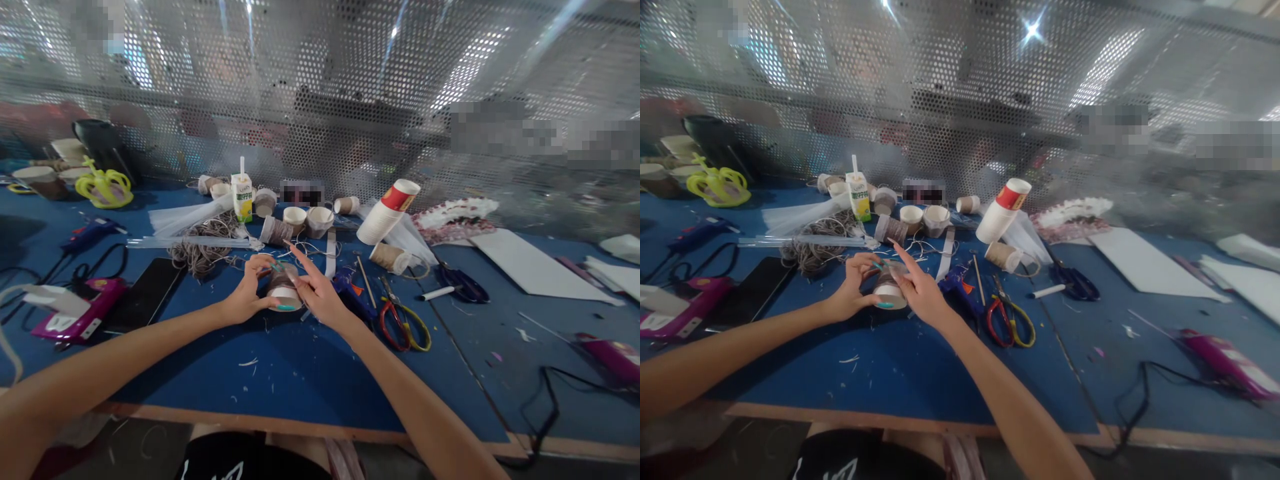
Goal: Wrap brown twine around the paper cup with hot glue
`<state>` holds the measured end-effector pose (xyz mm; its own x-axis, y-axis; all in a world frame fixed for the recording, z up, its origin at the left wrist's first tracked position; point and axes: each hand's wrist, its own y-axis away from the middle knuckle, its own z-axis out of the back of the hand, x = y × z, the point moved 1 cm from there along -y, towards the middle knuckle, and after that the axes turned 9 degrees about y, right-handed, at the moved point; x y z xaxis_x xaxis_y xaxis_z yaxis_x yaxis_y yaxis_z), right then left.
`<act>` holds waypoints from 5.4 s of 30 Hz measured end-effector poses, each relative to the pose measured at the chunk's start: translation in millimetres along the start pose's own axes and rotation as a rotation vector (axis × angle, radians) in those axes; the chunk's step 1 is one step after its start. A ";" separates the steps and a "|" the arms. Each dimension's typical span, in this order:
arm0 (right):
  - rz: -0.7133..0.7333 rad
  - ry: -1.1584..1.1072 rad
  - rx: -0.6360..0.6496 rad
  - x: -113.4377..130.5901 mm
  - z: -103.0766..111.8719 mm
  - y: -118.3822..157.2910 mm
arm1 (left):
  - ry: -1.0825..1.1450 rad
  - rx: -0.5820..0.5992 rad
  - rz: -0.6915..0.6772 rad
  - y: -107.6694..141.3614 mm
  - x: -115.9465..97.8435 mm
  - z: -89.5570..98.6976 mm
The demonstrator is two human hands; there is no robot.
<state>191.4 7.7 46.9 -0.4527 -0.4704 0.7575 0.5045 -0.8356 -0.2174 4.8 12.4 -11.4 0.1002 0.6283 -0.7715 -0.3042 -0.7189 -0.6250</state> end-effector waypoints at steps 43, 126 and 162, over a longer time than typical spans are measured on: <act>0.044 0.513 -0.098 3.9 1.7 8.0 | -0.180 0.049 -0.022 -0.7 -6.1 0.2; -0.031 -0.337 -0.202 -14.3 -19.2 5.7 | -0.238 -0.254 -0.461 2.1 15.1 11.4; -0.016 -0.285 -0.081 -13.3 5.5 8.8 | -0.081 -0.193 -0.368 0.1 1.0 7.3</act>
<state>205.9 8.2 38.3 -0.2299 -0.3681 0.9009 0.4339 -0.8674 -0.2437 -1.9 15.2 -11.3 0.0921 0.8694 -0.4854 -0.0779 -0.4797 -0.8740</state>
